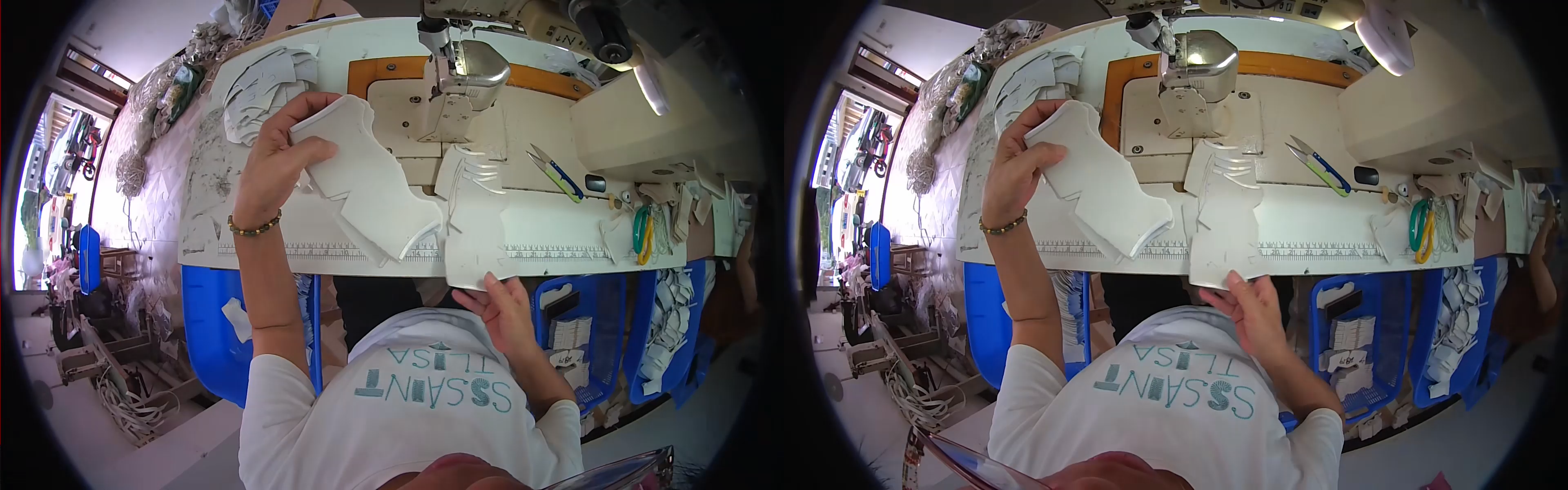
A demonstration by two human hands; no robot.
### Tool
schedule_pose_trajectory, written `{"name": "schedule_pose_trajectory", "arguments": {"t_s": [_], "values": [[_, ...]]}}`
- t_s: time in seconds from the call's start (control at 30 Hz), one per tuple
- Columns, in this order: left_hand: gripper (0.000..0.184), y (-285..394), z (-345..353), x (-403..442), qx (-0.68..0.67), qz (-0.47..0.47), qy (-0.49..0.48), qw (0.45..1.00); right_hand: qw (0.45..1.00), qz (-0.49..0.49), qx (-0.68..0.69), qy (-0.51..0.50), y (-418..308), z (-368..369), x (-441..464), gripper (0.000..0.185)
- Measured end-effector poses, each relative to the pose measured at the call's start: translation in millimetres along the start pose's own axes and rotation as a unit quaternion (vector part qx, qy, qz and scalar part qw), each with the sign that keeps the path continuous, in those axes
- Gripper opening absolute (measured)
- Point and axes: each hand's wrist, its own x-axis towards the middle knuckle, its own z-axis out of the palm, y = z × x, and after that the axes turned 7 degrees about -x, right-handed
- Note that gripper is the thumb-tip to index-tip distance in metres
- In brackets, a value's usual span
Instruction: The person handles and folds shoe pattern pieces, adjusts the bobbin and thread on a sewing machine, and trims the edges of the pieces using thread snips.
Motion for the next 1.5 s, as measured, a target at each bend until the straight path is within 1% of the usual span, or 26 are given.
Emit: {"name": "schedule_pose_trajectory", "arguments": {"t_s": [0.13,0.2,0.27,0.33,0.43,0.47,0.53,0.57,0.63,0.67,0.77,0.8,0.87,0.9,0.93,0.97,1.0,1.03,1.07,1.13,1.2,1.27,1.3,1.33,1.4,1.5], "values": [[0.045,2,1,-1,-0.017,0.04,0.033,0.998,0.994,0.071,0.034,-0.076,12,27,18,0.036],[0.046,4,2,-7,-0.035,0.059,0.06,0.996,0.982,0.131,0.056,-0.126,17,37,39,0.041],[0.049,5,-1,-13,-0.111,0.056,0.096,0.988,0.973,0.172,0.055,-0.143,19,54,56,0.044],[0.051,-1,-8,-20,-0.109,0.067,0.121,0.984,0.949,0.248,0.055,-0.186,18,65,64,0.054],[0.052,-12,-8,-34,-0.121,0.101,0.172,0.972,0.893,0.312,-0.03,-0.323,11,68,53,0.053],[0.051,-17,-6,-38,-0.128,0.116,0.185,0.967,0.891,0.314,-0.033,-0.325,5,69,48,0.053],[0.049,-27,11,-48,-0.173,0.12,0.215,0.954,0.918,0.13,-0.163,-0.336,-6,72,38,0.046],[0.048,-36,20,-52,-0.189,0.122,0.232,0.946,0.943,0.035,-0.166,-0.287,-5,71,42,0.043],[0.048,-58,39,-58,-0.209,0.135,0.26,0.933,0.965,-0.064,-0.158,-0.2,-12,76,50,0.043],[0.048,-69,51,-60,-0.207,0.137,0.283,0.926,0.96,-0.116,-0.163,-0.195,-12,78,53,0.044],[0.05,-85,91,-74,-0.108,0.114,0.276,0.948,0.97,-0.147,-0.086,-0.171,-12,90,61,0.04],[0.052,-89,101,-81,-0.087,0.101,0.249,0.959,0.966,-0.179,-0.107,-0.155,-12,87,67,0.038],[0.056,-103,90,-93,0.137,0.183,0.138,0.964,0.957,-0.199,-0.136,-0.164,-25,73,77,0.035],[0.063,-95,82,-93,0.221,0.19,0.126,0.948,0.945,-0.219,-0.186,-0.153,-41,68,77,0.033],[0.064,-94,74,-93,0.243,0.213,0.143,0.936,0.931,-0.238,-0.236,-0.143,-57,65,76,0.032],[0.064,-93,67,-91,0.264,0.235,0.16,0.922,0.884,-0.283,-0.355,-0.111,-74,61,77,0.032],[0.062,-97,61,-89,0.227,0.248,0.2,0.92,0.819,-0.323,-0.467,-0.077,-88,60,78,0.032],[0.058,-102,55,-85,0.167,0.236,0.24,0.927,0.78,-0.341,-0.519,-0.074,-99,65,77,0.034],[0.055,-105,52,-82,0.105,0.223,0.279,0.928,0.78,-0.343,-0.518,-0.073,-106,68,80,0.034],[0.052,-103,53,-79,0.088,0.196,0.298,0.93,0.664,-0.226,-0.689,-0.179,-118,70,89,0.036],[0.055,-109,52,-79,0.151,0.145,0.281,0.937,0.649,-0.198,-0.704,-0.207,-110,74,106,0.034],[0.051,-116,57,-75,0.248,0.099,0.243,0.932,0.618,-0.266,-0.683,-0.285,-83,66,135,0.029],[0.048,-120,55,-71,0.294,0.072,0.206,0.93,0.505,-0.375,-0.753,-0.192,-70,64,135,0.027],[0.038,-124,54,-67,0.36,0.128,0.202,0.902,0.504,-0.378,-0.751,-0.197,-64,62,131,0.027],[0.031,-120,49,-61,0.36,0.122,0.144,0.914,0.438,-0.486,-0.752,-0.08,-58,56,125,0.027],[0.024,-115,52,-43,0.358,0.143,0.054,0.921,0.451,-0.462,-0.763,-0.035,-59,38,103,0.03]]}}
